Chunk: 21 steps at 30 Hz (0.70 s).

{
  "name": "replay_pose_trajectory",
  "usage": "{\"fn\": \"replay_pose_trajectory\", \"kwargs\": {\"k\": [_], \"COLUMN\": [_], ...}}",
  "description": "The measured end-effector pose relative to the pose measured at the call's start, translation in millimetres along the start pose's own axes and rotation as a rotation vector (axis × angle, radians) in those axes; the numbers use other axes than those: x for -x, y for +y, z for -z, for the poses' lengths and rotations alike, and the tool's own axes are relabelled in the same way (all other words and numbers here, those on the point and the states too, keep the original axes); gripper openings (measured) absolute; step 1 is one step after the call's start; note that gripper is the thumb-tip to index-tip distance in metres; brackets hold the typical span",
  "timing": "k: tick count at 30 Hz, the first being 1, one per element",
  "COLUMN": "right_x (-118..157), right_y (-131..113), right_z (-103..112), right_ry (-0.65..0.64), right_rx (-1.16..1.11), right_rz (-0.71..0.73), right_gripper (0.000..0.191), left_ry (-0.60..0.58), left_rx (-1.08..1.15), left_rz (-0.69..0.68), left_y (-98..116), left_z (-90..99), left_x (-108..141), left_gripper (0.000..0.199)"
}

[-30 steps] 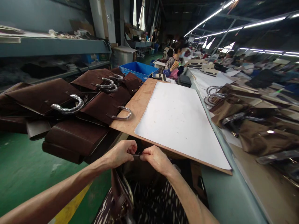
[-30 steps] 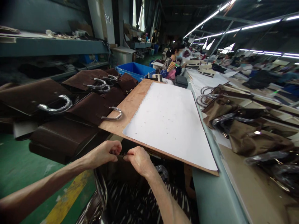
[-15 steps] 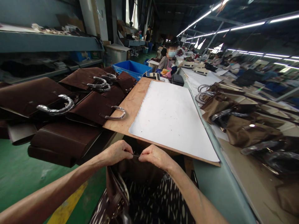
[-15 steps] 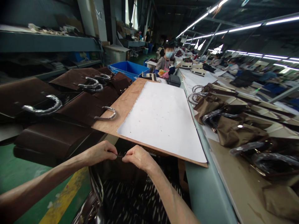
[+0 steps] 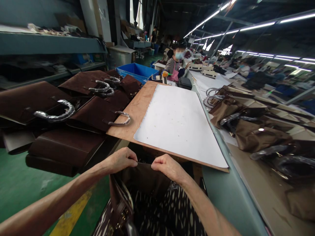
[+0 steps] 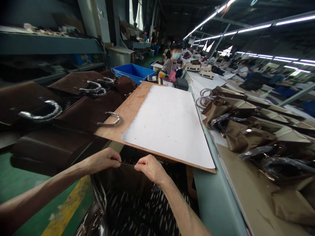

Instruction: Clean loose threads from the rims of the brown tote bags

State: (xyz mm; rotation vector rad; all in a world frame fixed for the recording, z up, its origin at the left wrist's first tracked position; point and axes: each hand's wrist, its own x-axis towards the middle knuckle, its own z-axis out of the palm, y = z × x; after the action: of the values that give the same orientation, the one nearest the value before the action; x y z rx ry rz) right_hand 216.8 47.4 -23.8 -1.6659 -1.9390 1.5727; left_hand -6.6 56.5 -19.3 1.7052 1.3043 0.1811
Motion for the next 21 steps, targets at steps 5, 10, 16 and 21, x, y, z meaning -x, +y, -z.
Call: {"fn": "replay_pose_trajectory", "kwargs": {"k": [5,10,16,21], "right_x": [2.5,2.1,-0.3,-0.6], "right_y": [-7.7,-14.7,-18.8,-14.3], "right_z": [1.1,1.9,-2.1,-8.1], "right_ry": [-0.025,-0.088,-0.102,-0.066], "right_rx": [0.048,0.002,-0.007,-0.036], "right_rz": [0.003,-0.012,-0.137,-0.172], "right_gripper": [0.027,0.031,0.027,0.022], "left_ry": [-0.023,-0.036,-0.049,-0.044], "left_rx": [-0.019,-0.041,-0.032,-0.054], "left_rz": [-0.013,-0.005,0.001,0.030], "left_y": [2.1,1.9,4.0,11.0], "left_z": [0.7,-0.8,-3.9,-3.9], "left_x": [1.8,1.7,3.7,6.2], "left_gripper": [0.021,0.021,0.020,0.020]}}
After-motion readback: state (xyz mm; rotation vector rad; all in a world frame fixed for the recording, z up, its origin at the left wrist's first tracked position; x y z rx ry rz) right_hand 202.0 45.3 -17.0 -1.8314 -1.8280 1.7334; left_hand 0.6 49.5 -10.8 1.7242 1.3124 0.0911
